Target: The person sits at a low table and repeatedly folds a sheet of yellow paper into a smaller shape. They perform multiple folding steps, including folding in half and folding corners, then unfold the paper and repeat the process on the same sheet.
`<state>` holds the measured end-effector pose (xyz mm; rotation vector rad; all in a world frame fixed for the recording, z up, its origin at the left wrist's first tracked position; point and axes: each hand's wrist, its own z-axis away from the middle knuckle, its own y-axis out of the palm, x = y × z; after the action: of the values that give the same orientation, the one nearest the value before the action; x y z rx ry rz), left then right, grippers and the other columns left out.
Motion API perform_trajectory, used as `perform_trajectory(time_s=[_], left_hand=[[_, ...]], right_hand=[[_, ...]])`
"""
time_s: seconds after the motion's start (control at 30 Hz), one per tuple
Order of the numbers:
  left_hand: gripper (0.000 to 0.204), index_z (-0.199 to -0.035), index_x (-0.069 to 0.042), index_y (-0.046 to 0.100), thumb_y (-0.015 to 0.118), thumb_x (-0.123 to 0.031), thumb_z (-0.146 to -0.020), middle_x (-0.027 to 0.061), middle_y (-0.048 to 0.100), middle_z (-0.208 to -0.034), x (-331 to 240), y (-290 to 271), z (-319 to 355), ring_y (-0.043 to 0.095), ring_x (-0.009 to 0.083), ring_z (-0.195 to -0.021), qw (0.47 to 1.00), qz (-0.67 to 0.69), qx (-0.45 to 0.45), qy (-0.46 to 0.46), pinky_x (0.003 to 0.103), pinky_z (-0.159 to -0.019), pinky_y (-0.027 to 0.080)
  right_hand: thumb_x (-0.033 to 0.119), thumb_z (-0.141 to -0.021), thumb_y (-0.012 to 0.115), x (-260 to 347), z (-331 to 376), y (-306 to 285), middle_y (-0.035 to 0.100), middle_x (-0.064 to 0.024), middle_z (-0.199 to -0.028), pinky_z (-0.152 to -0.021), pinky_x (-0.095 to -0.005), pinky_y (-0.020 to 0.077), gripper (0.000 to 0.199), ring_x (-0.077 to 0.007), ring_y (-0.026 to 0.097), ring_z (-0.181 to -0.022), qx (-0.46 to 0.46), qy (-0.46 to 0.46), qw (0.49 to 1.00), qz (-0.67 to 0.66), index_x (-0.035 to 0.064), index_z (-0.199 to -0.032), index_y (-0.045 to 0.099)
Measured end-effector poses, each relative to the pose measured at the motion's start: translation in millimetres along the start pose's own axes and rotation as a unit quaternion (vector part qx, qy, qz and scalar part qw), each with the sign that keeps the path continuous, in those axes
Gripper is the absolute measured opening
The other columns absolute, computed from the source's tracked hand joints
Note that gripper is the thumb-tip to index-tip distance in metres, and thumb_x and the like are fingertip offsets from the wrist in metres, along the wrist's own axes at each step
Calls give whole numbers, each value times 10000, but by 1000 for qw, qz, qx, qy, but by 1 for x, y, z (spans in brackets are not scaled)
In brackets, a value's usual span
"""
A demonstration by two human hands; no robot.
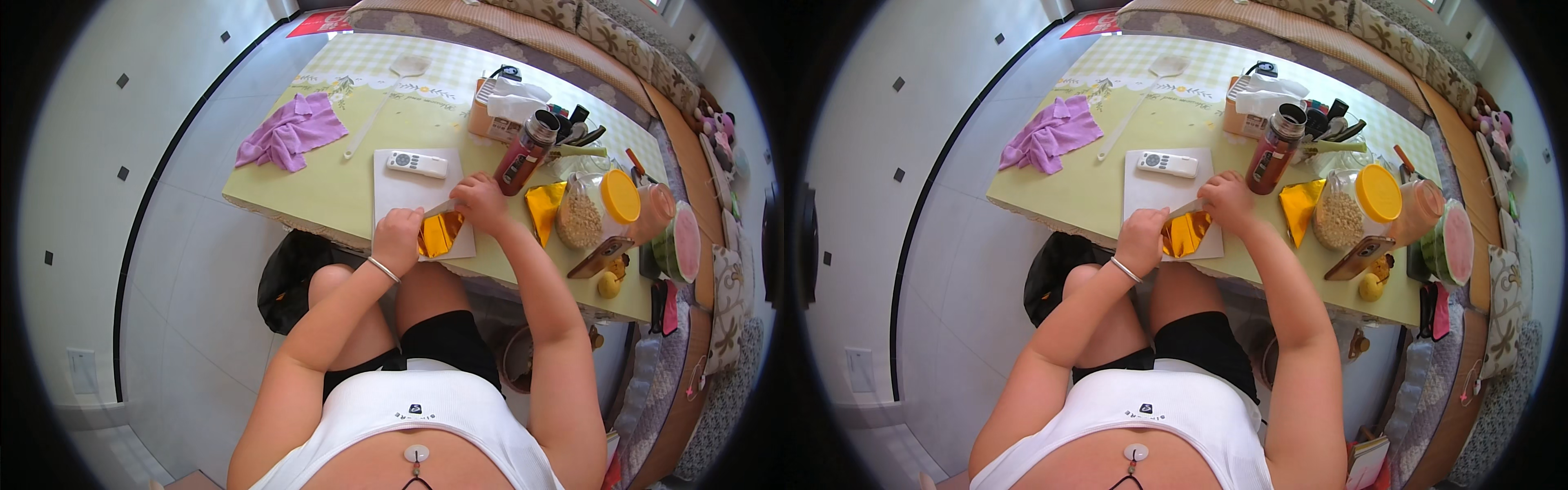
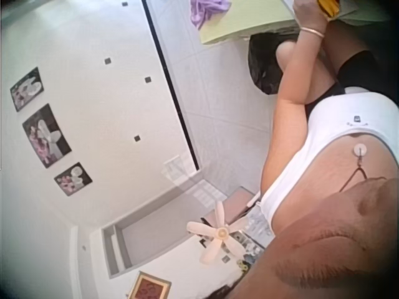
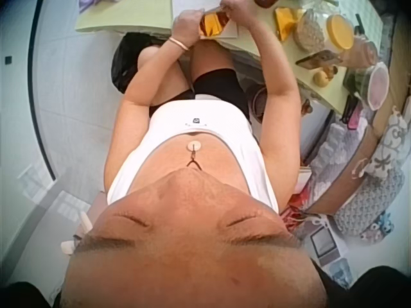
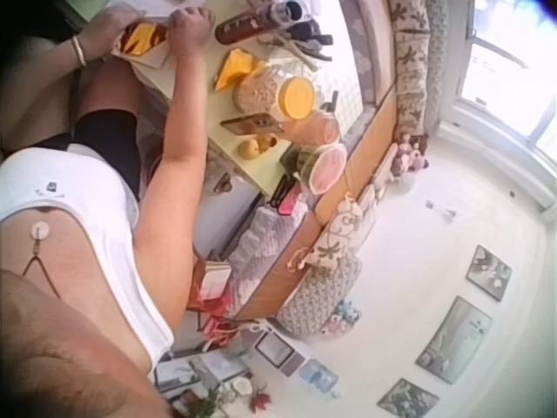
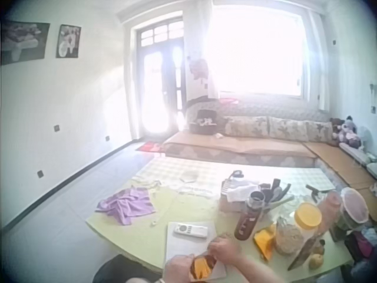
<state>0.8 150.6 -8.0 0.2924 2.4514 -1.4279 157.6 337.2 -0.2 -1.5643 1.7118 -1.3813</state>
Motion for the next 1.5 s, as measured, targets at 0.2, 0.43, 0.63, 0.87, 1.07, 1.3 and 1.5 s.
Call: perform_trajectory(time_s=[0.2, 0.43, 0.63, 0.87, 1.07, 1.3, 1.5], left_hand=[[469, -1200, 12, 650, 633, -17, -732, 161, 632, -976, 2, -4, -7, 589, 363, -980, 995, 7, 71, -64, 448, -886, 508], [464, -1182, 2, 656, 637, -20, -719, 164, 633, -965, 7, -9, -13, 597, 367, -962, 994, 2, 90, -56, 453, -878, 511], [377, -1108, -20, 678, 651, -27, -733, 160, 641, -971, 10, -14, -20, 608, 359, -974, 991, -5, 125, -38, 456, -875, 517], [291, -1070, -21, 679, 626, -26, -783, 153, 706, -1116, 4, -12, -19, 656, 354, -1068, 991, 25, 115, 65, 428, -915, 540], [287, -1113, 5, 668, 583, -76, -852, 175, 698, -1208, 1, 7, 4, 659, 324, -1156, 988, -61, 65, 123, 423, -965, 534], [422, -1257, 61, 629, 540, -103, -879, 234, 637, -1326, 21, -5, 50, 610, 359, -1253, 990, -115, 32, 80, 467, -1083, 458], [415, -1227, 58, 641, 591, -89, -843, 228, 646, -1310, 20, -15, 53, 611, 361, -1246, 989, -121, 26, 84, 482, -1078, 459]], right_hand=[[62, -721, 691, -8, -3, -4, 692, -54, -987, -966, -401, 480, 220, -294, 604, -1057, 62, 32, 996, -64, 114, -931, 727], [59, -723, 695, -12, 6, -10, 695, -78, -968, -869, -400, 518, 318, -299, 620, -996, 119, 40, 974, -188, 91, -1036, 735], [110, -764, 736, -14, 19, -13, 690, -96, -957, -826, -403, 527, 202, -307, 637, -937, 134, 86, 969, -188, 65, -959, 704], [95, -789, 692, 20, 30, 0, 702, -70, -1028, -835, -399, 542, 195, -280, 660, -973, 31, -54, 997, -37, 85, -984, 698], [209, -926, 626, 40, 54, 12, 603, -98, -1384, -1112, -405, 415, 398, -281, 549, -1304, 42, -81, 995, 28, 51, -1291, 616], [305, -1017, 542, 37, 85, 5, 321, -140, -1632, -1246, -415, 219, 612, -297, 259, -1526, 131, 44, 990, -1, 28, -1537, 378], [278, -1004, 557, 35, 87, -4, 340, -158, -1619, -1243, -424, 227, 603, -316, 288, -1510, 121, 53, 991, -13, 19, -1525, 396]])
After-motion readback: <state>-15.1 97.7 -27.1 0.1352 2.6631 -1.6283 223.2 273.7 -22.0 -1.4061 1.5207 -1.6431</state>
